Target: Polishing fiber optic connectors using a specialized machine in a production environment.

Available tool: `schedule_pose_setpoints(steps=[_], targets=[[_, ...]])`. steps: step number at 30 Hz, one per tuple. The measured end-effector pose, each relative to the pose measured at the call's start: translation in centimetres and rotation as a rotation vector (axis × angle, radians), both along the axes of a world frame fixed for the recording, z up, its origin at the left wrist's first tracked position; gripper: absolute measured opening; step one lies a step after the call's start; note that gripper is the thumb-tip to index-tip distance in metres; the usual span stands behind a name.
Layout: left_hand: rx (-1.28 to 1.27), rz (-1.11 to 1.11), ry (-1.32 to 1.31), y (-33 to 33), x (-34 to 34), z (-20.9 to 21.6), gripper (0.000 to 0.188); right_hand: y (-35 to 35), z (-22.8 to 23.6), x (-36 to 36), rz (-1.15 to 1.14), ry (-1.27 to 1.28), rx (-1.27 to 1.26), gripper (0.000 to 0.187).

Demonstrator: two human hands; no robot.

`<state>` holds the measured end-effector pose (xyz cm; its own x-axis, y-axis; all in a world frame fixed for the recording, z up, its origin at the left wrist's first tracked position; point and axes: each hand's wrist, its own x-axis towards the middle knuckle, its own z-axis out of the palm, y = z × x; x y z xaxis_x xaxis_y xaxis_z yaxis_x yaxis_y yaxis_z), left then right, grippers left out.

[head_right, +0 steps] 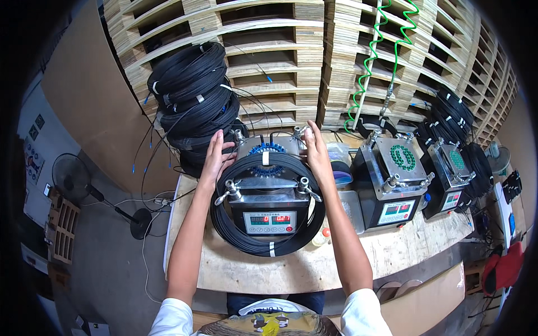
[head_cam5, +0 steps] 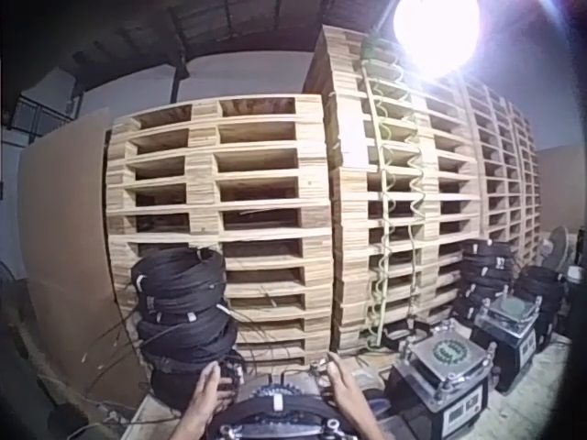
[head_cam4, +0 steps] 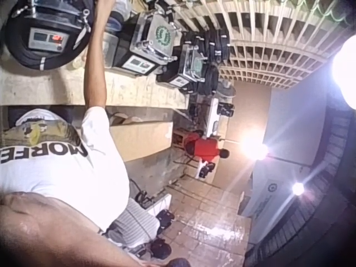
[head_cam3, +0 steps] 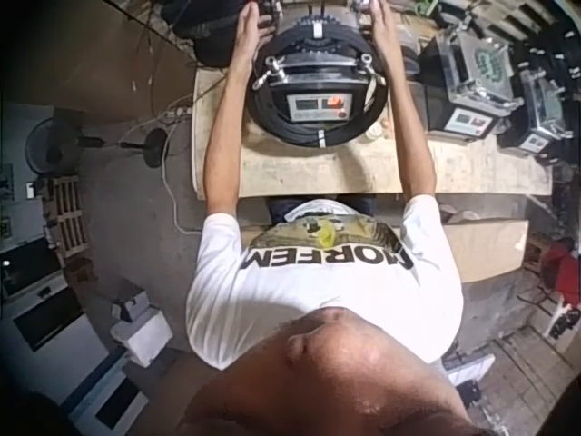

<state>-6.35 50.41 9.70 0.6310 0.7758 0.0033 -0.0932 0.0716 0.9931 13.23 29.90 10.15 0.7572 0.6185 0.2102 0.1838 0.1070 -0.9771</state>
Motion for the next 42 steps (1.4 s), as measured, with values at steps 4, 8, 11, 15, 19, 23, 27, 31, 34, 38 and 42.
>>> schedule_pose_setpoints(steps=[4, 8, 11, 15, 19, 23, 27, 31, 34, 38, 42], targets=[[-0.031, -0.01, 0.018, -0.8, -0.2, 0.8, 0.079, 0.1, -0.4, 0.5, -0.022, -0.034, -0.011, 0.06], [-0.035, -0.054, 0.051, -0.2, -0.2, 0.4, 0.081, 0.3, -1.0, 1.0, -0.04, -0.061, -0.01, 0.06], [-0.04, -0.039, 0.071, -0.4, 0.0, 0.4, 0.078, 0.2, -1.3, 1.3, -0.025, -0.223, -0.041, 0.058], [-0.013, 0.014, 0.08, -0.6, -0.3, 0.7, 0.074, 0.1, -0.7, 0.7, 0.057, -0.132, -0.018, 0.054], [0.009, 0.032, 0.057, 0.0, 0.1, 0.0, 0.075, 0.1, -1.3, 1.1, 0.053, -0.115, 0.027, 0.051], [0.008, 0.007, 0.03, -0.1, 0.1, -0.1, 0.075, 0.1, -0.8, 0.7, 0.021, -0.147, 0.033, 0.051], [-0.041, -0.012, 0.051, -0.7, -0.3, 0.9, 0.075, -0.2, 0.4, -0.4, -0.01, 0.034, -0.032, 0.054], [-0.018, -0.058, 0.057, -0.5, -0.2, 0.8, 0.073, 0.2, -1.3, 1.3, -0.038, -0.204, -0.026, 0.056], [0.026, -0.017, 0.053, -1.0, -0.2, 1.1, 0.074, 0.4, -2.4, 2.0, 0.029, -0.28, 0.026, 0.059], [0.063, -0.01, 0.041, 0.1, -0.1, 0.2, 0.071, 0.6, -2.3, 1.7, 0.057, -0.317, 0.062, 0.059], [0.046, -0.002, 0.025, 0.5, -0.1, -0.3, 0.07, 0.3, -1.3, 0.9, 0.07, -0.172, 0.045, 0.057]])
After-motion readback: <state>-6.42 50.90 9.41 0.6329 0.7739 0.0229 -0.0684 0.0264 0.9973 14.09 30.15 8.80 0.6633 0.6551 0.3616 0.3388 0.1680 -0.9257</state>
